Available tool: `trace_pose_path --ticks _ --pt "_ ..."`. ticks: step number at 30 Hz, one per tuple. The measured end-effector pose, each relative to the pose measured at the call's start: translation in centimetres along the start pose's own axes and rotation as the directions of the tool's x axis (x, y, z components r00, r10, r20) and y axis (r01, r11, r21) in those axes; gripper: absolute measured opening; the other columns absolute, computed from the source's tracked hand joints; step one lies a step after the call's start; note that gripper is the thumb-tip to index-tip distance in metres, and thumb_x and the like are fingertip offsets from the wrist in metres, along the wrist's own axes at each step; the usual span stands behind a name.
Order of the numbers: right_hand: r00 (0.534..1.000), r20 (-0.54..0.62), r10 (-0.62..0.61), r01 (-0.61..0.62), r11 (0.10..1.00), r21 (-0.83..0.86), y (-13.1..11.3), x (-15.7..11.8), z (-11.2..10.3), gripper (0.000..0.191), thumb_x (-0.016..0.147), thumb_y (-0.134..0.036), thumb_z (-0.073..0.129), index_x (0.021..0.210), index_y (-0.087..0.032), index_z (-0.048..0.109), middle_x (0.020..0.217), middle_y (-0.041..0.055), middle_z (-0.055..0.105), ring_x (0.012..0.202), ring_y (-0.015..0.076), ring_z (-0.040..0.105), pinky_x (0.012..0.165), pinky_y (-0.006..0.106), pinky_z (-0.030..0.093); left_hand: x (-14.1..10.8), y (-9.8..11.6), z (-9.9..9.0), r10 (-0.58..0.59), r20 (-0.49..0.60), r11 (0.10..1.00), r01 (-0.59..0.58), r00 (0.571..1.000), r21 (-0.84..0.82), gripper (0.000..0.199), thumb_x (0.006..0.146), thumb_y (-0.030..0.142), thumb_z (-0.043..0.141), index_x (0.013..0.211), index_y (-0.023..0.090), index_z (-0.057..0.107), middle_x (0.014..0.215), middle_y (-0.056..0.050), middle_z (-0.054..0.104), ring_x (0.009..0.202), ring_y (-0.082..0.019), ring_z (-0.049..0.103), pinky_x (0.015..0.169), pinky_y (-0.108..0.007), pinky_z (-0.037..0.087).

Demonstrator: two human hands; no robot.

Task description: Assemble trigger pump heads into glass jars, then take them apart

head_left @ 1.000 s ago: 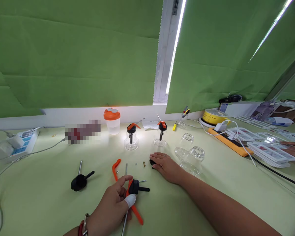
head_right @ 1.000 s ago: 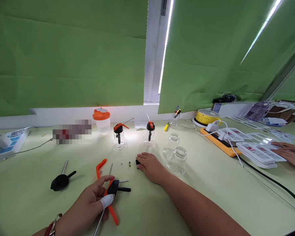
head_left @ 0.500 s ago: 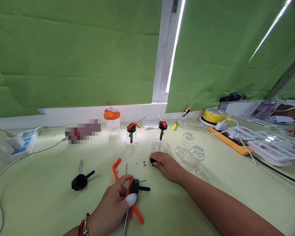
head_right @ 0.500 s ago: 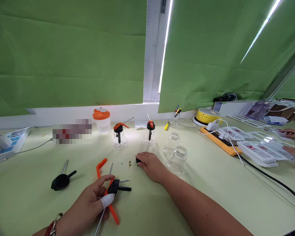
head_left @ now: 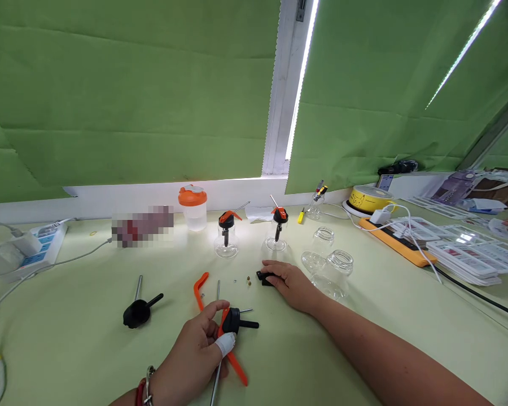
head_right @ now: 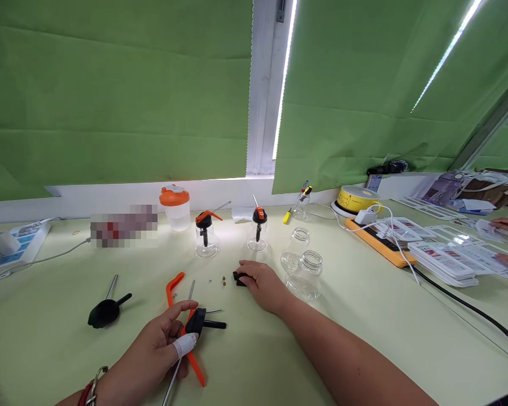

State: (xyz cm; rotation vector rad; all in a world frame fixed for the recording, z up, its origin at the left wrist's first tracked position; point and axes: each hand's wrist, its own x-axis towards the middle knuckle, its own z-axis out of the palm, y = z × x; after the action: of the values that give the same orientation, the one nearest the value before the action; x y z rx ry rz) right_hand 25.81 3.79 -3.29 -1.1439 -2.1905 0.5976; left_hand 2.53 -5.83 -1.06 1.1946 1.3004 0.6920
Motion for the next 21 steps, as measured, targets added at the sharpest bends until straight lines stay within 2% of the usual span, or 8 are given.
trace_pose_path --ticks 5,8,12,16,21 --pt "1.0 -0.015 0.01 -0.009 0.999 0.048 -0.4 0.0 -0.1 0.018 0.086 -0.019 0.045 0.089 -0.022 0.062 0.106 0.0053 0.066 0.117 0.021 0.051 0.092 0.038 0.043 0.0 -0.1 -0.1 0.008 0.009 1.0 -0.008 1.0 0.016 0.058 0.07 0.033 0.058 0.123 0.021 0.038 0.064 0.008 0.045 0.045 -0.012 0.055 0.047 -0.025 0.038" --pt "1.0 0.008 -0.004 0.004 0.999 0.038 -0.4 0.0 -0.1 0.018 0.086 -0.019 0.045 0.085 -0.022 0.063 0.105 0.0052 0.066 0.117 0.0215 0.051 0.093 0.039 0.043 0.0 -0.2 -0.1 0.009 0.008 1.0 -0.009 1.0 0.024 0.058 0.071 0.033 0.058 0.123 0.02 0.038 0.064 0.008 0.044 0.044 -0.012 0.055 0.047 -0.025 0.038" --pt "1.0 0.014 -0.019 0.019 1.0 0.005 -0.2 0.1 -0.1 0.02 0.086 -0.022 0.048 0.098 -0.022 0.063 0.114 0.006 0.063 0.116 0.0209 0.051 0.096 0.039 0.041 0.1 -0.3 -0.1 0.014 0.007 1.0 -0.014 1.0 0.025 0.057 0.072 0.033 0.057 0.124 0.021 0.038 0.065 0.008 0.044 0.044 -0.012 0.054 0.047 -0.025 0.039" --pt "0.996 0.059 -0.061 0.065 0.995 -0.071 0.1 0.1 0.1 0.035 0.088 -0.027 0.047 0.121 -0.024 0.055 0.128 0.0065 0.054 0.121 0.0224 0.046 0.102 0.043 0.035 0.1 -0.3 -0.2 0.007 0.018 1.0 -0.008 1.0 0.023 0.058 0.072 0.033 0.058 0.124 0.021 0.036 0.065 0.008 0.044 0.045 -0.012 0.054 0.049 -0.025 0.04" --pt "0.992 0.107 -0.073 0.089 0.985 -0.151 0.6 0.2 0.5 0.034 0.091 -0.028 0.041 0.121 -0.027 0.056 0.129 0.0045 0.054 0.123 0.0249 0.043 0.102 0.047 0.034 0.0 -0.3 -0.2 0.008 0.016 1.0 -0.008 1.0 0.016 0.058 0.072 0.034 0.058 0.124 0.021 0.036 0.065 0.009 0.044 0.045 -0.012 0.055 0.049 -0.025 0.04"
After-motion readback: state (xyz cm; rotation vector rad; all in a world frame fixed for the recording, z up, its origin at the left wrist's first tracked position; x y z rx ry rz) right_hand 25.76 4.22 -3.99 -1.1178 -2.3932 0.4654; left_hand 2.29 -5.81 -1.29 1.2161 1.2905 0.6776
